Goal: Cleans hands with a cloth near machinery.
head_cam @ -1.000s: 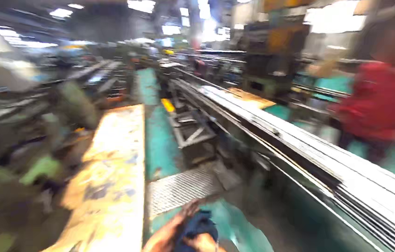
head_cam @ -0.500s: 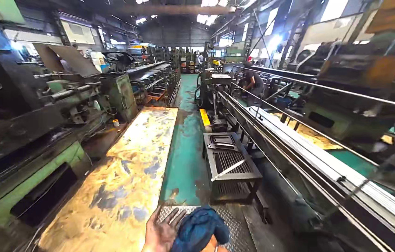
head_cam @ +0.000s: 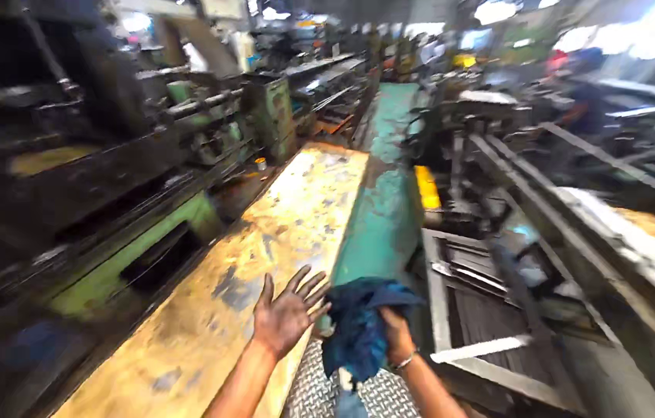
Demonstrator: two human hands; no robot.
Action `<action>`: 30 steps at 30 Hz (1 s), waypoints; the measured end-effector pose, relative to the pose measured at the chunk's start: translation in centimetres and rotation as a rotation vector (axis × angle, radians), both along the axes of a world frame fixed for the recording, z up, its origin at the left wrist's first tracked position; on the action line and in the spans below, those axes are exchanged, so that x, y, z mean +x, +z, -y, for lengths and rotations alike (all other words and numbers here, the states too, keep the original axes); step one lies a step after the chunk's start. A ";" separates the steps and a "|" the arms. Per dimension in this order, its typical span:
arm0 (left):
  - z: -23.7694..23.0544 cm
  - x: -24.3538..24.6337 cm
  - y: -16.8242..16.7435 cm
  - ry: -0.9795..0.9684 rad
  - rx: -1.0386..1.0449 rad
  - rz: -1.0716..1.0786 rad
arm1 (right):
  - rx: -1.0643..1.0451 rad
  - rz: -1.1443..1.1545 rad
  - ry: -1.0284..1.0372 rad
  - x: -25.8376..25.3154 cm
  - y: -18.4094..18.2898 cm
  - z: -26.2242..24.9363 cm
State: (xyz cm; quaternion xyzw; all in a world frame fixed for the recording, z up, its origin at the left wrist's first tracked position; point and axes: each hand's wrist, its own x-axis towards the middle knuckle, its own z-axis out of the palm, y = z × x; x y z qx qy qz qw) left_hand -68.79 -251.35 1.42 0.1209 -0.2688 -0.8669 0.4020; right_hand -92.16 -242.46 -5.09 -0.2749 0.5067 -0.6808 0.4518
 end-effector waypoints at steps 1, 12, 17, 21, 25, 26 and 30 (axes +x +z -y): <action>2.4 0.5 -0.4 0.034 0.043 -0.034 | -0.065 0.061 0.049 -0.5 -0.1 2.5; 20.9 -6.1 1.8 0.228 0.053 0.398 | -0.021 -1.410 0.999 -1.0 4.0 32.3; 28.1 -4.6 3.8 0.522 0.226 0.311 | -0.387 -1.393 0.871 6.4 3.2 40.2; 31.7 -0.8 3.7 0.685 0.242 0.355 | -0.692 -1.157 0.637 12.4 1.5 45.1; 35.9 3.2 2.6 0.826 0.324 0.411 | -0.310 -0.229 0.849 19.4 3.8 49.1; 36.9 4.4 2.1 0.868 0.321 0.442 | -0.279 -0.055 0.854 21.3 4.4 50.2; 40.8 11.7 0.7 0.936 0.159 0.649 | -0.122 0.286 0.890 29.1 7.6 54.6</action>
